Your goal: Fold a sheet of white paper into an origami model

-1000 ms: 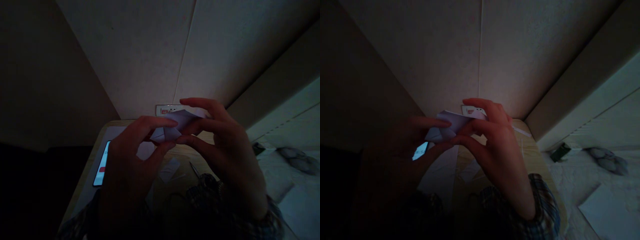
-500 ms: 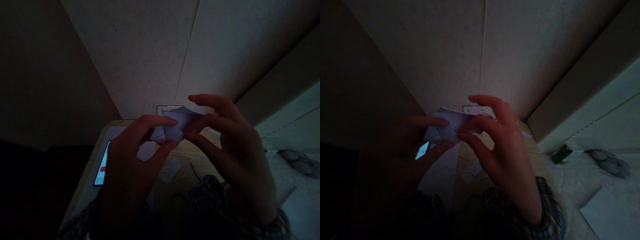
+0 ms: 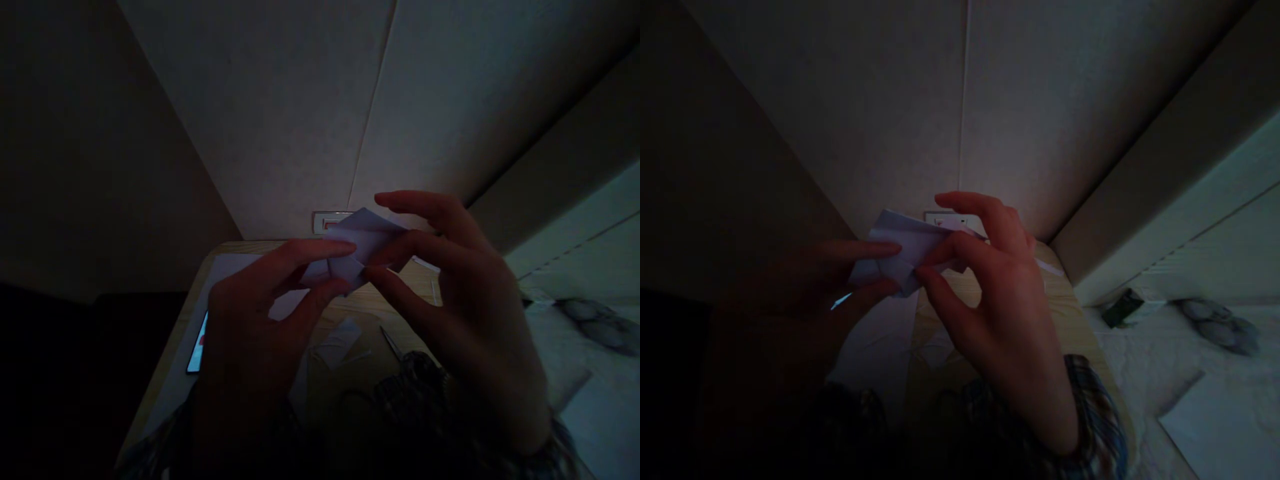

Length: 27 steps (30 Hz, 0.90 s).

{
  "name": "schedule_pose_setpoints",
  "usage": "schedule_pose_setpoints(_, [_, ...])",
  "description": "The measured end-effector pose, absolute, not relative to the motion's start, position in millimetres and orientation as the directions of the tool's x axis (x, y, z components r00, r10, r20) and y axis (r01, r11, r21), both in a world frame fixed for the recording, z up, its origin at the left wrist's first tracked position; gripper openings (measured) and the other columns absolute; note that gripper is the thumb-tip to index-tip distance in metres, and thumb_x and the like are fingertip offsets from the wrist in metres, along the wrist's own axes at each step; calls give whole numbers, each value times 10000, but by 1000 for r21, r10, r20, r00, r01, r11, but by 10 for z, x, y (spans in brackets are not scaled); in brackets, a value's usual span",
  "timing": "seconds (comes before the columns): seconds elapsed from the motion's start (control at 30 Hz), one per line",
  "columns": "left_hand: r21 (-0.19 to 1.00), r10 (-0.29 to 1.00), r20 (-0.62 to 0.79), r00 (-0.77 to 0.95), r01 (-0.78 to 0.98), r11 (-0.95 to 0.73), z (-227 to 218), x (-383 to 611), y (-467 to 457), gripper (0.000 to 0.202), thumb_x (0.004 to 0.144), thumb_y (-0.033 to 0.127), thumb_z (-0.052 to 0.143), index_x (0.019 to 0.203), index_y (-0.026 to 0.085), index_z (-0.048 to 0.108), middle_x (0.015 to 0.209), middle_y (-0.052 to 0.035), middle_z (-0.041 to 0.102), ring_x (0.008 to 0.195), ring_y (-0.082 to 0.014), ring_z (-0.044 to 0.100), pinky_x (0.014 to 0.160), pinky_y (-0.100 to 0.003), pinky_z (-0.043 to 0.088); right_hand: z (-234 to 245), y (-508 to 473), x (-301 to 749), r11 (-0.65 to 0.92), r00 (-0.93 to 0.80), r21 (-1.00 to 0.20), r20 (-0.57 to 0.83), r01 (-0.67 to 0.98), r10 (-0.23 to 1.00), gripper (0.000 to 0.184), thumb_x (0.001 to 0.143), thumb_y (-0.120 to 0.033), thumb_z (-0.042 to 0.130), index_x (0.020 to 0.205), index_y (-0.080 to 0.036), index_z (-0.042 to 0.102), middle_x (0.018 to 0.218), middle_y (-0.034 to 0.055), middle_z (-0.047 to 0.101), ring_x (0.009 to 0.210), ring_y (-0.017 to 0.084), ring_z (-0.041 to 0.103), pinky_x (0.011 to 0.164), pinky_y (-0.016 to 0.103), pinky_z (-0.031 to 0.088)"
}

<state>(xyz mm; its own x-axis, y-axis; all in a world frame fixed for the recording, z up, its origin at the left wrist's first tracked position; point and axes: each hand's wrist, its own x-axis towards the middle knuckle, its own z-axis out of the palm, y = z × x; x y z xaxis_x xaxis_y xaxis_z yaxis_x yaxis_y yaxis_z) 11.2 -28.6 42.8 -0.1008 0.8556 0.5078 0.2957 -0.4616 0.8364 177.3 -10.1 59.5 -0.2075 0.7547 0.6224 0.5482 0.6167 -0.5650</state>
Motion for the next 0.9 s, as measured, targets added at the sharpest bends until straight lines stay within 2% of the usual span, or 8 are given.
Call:
schedule_pose_setpoints(0.27, [819,839,522,-156,368,-441,450,153,-331,371,746,-6,766,914,325,759,946,129,806,853,-152,784,808,-238,668,605,-114,1760,619,-206,-580,621,530,757,165,852,-182,689,717,-247,619,1289,49,631,1228,285,578,1029,482,438])
schedule_pose_setpoints(0.37, [825,840,522,-147,338,-453,472,145,-323,361,749,-15,745,915,306,740,952,128,796,824,-120,775,784,-197,661,615,-114,1737,628,-199,-562,640,538,742,152,857,-190,705,728,-235,641,1286,65,638,1235,271,577,1031,471,438])
schedule_pose_setpoints(0.47, [812,834,536,-131,350,-467,497,92,-297,328,760,11,706,915,300,694,922,141,771,769,-85,759,750,-154,646,638,-128,1737,635,-213,-547,642,546,736,77,854,-230,736,794,-248,690,1338,39,630,1279,253,558,1062,461,423])
schedule_pose_setpoints(0.53, [747,806,586,-80,439,-499,507,31,-276,326,791,49,645,984,311,662,991,127,756,816,-103,757,738,-177,651,658,-147,1752,657,-241,-560,640,505,730,49,855,-244,745,871,-285,722,1353,-7,634,1293,236,559,1067,434,441])
schedule_pose_setpoints(0.63, [599,744,667,37,567,-565,498,-57,-244,414,820,29,558,1122,306,610,1232,48,695,1048,-180,725,795,-245,656,680,-177,1771,667,-220,-608,646,430,731,52,884,-281,717,914,-320,736,1299,-50,667,1225,214,615,1008,392,513])
schedule_pose_setpoints(0.7, [573,718,692,73,550,-608,479,-83,-235,480,804,-15,562,1184,278,567,1300,-14,653,1083,-194,709,816,-243,648,685,-190,1763,664,-171,-639,658,388,733,76,906,-260,683,892,-320,727,1234,-56,697,1136,207,661,968,385,547])
schedule_pose_setpoints(0.77, [651,742,670,14,468,-597,461,-79,-246,493,811,-10,555,1222,263,529,1262,-26,657,1048,-180,708,836,-242,636,684,-193,1741,650,-107,-685,657,330,746,132,917,-207,656,925,-326,711,1176,-55,721,1057,201,689,939,375,564])
schedule_pose_setpoints(0.9, [820,874,486,-23,359,-446,472,-46,-303,393,854,93,579,1169,327,586,1077,43,693,946,-161,692,793,-263,589,676,-170,1716,633,-109,-725,630,271,769,271,934,-212,645,1154,-367,674,1143,-66,735,1011,188,693,875,326,580])
